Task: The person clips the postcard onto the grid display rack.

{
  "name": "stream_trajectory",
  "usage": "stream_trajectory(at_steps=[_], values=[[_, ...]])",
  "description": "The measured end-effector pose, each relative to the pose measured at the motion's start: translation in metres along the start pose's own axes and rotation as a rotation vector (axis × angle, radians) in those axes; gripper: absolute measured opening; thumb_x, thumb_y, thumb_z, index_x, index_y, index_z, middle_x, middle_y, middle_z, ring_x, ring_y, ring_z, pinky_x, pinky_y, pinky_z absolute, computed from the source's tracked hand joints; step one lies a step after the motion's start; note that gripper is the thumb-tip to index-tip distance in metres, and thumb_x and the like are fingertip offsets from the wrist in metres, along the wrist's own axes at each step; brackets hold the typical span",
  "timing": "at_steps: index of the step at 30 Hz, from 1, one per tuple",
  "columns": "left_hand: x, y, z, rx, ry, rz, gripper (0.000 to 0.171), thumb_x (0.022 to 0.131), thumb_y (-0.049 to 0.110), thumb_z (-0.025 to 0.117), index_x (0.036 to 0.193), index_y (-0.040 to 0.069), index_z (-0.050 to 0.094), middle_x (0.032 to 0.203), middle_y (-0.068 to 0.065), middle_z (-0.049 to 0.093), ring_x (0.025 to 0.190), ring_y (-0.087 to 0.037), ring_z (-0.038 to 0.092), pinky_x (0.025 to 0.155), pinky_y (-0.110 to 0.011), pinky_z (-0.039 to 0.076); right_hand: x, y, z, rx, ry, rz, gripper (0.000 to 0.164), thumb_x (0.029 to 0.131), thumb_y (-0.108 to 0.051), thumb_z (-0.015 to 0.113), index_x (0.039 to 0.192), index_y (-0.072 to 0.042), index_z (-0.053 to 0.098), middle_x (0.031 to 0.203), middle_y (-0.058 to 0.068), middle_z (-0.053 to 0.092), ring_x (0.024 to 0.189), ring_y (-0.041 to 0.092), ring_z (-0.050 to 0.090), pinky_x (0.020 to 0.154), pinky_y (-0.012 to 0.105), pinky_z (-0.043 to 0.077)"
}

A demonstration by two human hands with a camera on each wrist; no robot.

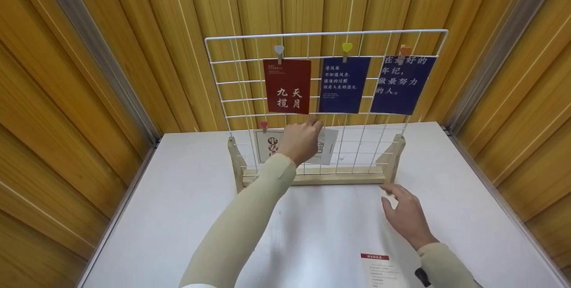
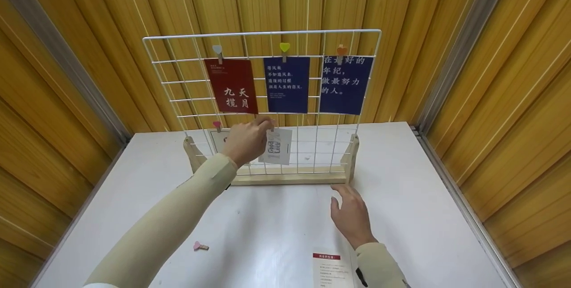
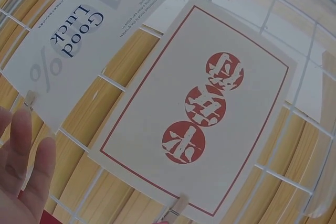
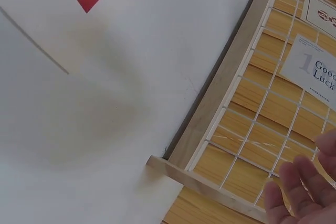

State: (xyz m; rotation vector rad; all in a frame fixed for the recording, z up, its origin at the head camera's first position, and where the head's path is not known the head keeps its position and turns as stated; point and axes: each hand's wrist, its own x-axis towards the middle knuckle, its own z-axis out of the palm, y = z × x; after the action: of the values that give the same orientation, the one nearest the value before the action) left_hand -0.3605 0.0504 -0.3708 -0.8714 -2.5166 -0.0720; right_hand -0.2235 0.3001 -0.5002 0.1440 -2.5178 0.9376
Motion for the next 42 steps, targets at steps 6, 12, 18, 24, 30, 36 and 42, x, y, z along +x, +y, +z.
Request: stream_trajectory(at_steps=[6,12,18,24,30,36,42], values=[[-0.003,-0.009,-0.002,0.002,0.055,0.009,0.036,0.087,0.0,0.06,0.121,0.008,0.066,0.115,-0.005,0.068,0.063,-0.016,0.063,0.055,-0.028,0.053,-0.003,-0.004,-0.005,-0.023,-0.321,0.083,0.041,0.088,-0.005,0.072,0.127,0.002,0.059,0.13,0.023,0.058,0.124,0.043,0.051,0.1,0.057,0.041],[-0.014,-0.014,0.001,-0.015,0.113,0.046,0.047,0.085,-0.001,0.06,0.131,0.007,0.062,0.127,-0.009,0.059,0.059,-0.014,0.057,0.048,-0.024,0.047,-0.019,0.001,-0.011,-0.075,-0.593,0.13,0.077,0.08,-0.022,0.083,0.143,0.001,0.045,0.146,0.026,0.042,0.135,0.048,0.035,0.106,0.061,0.031],[-0.03,-0.016,0.003,-0.049,0.165,0.109,0.033,0.086,0.0,0.063,0.118,0.007,0.067,0.122,-0.008,0.06,0.071,-0.016,0.064,0.058,-0.026,0.053,-0.037,0.009,-0.011,-0.062,-0.747,0.148,0.118,0.06,-0.034,0.094,0.152,0.001,0.029,0.156,0.032,0.02,0.14,0.055,0.018,0.105,0.068,0.024],[-0.051,-0.017,0.011,-0.016,0.199,0.163,0.018,0.087,0.003,0.063,0.103,0.008,0.068,0.112,-0.006,0.064,0.068,-0.015,0.067,0.054,-0.025,0.052,-0.054,0.009,-0.011,-0.075,-0.836,0.185,0.136,0.046,-0.036,0.098,0.153,0.002,0.024,0.157,0.033,0.012,0.139,0.059,0.008,0.103,0.074,0.013],[-0.076,-0.017,0.026,-0.033,0.141,0.173,0.016,0.091,0.007,0.062,0.105,0.009,0.07,0.109,-0.005,0.066,0.075,-0.016,0.07,0.059,-0.026,0.055,-0.072,0.002,-0.01,-0.189,-0.879,0.203,0.141,0.043,-0.05,0.097,0.153,0.002,0.026,0.157,0.033,0.013,0.139,0.059,0.009,0.098,0.079,0.011],[-0.096,-0.02,0.038,-0.076,0.103,0.151,0.016,0.09,0.005,0.062,0.103,0.01,0.069,0.105,-0.004,0.067,0.076,-0.017,0.069,0.063,-0.029,0.056,-0.088,0.001,-0.004,-0.243,-0.877,0.207,0.142,0.046,-0.064,0.091,0.153,0.001,0.024,0.156,0.035,0.014,0.137,0.062,0.013,0.096,0.08,0.016],[-0.11,-0.021,0.05,-0.091,0.082,0.142,0.013,0.088,0.005,0.065,0.099,0.011,0.068,0.102,-0.004,0.065,0.064,-0.013,0.063,0.056,-0.027,0.053,-0.094,0.018,0.004,-0.193,-0.821,0.157,0.144,0.044,-0.055,0.094,0.154,0.002,0.019,0.155,0.038,0.009,0.136,0.064,0.009,0.097,0.08,0.013]])
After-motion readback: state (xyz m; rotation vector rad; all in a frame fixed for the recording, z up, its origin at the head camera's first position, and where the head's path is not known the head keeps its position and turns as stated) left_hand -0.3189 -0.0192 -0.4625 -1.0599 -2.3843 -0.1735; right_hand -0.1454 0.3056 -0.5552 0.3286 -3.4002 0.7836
